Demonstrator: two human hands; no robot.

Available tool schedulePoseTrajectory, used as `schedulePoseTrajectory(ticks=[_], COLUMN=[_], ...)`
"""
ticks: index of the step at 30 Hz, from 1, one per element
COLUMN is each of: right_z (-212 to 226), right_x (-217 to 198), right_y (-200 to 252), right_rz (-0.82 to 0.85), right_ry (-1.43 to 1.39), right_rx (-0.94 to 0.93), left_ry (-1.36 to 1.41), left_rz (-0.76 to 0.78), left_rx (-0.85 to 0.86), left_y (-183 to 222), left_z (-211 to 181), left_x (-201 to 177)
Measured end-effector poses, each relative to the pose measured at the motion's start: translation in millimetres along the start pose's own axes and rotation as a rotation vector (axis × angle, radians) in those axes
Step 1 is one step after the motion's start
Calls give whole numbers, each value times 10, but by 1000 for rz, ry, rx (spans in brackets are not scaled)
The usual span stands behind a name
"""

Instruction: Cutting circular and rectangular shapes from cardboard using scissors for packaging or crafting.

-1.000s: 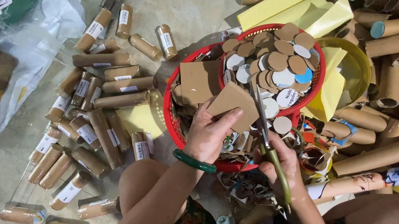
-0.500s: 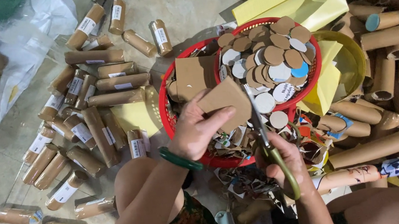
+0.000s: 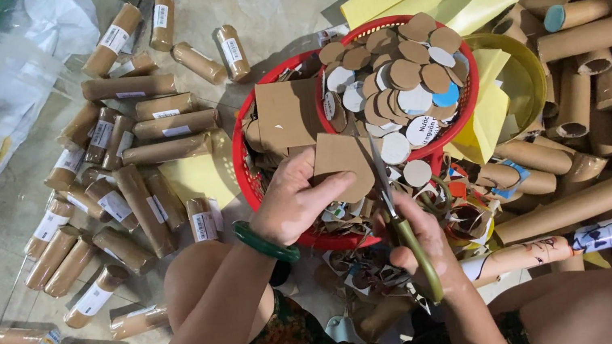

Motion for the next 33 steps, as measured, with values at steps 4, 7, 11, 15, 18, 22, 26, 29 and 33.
schedulePoseTrajectory(ticks=[4,7,11,15,18,22,26,29,33], right_z=[71,131,253,-34,-41,-26,125,58,-1], right_x=[-44,-47,31,-35,-65,-100,-60,-82,-117], right_y=[-46,-97,-171,-61,-52,-43,-105,-64,-54], right_rz=[-43,-9,55,30,17,48,99,114,96], right_ry=[-8,9,-187,-47,-198,-120,-145,-132,-93], right_rx=[64,69,-65,-38,59,64,14,-52,74], left_ry=[-21,137,17,-149,-199,-219,-230,-267,-326], left_rz=[-33,36,50,-6,-35,-40,26,29,4], left_rx=[2,-39,18,50,63,21,-141,-149,-133], left_y=[-16,-28,-93,-57,-8,7,-14,-30,-15], left_z=[9,71,242,117,-37,-74,-52,-42,-173], left_x=[13,46,60,-15,-92,-105,-59,-68,-165])
Point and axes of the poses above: each hand's wrist, its own y-axis away from the middle knuckle, its own x-axis out of the palm, z = x × y, the point moved 3 cm from there along -y, towards the middle knuckle, and after that the axes turned 10 degrees about -x, right-handed, at the moved point
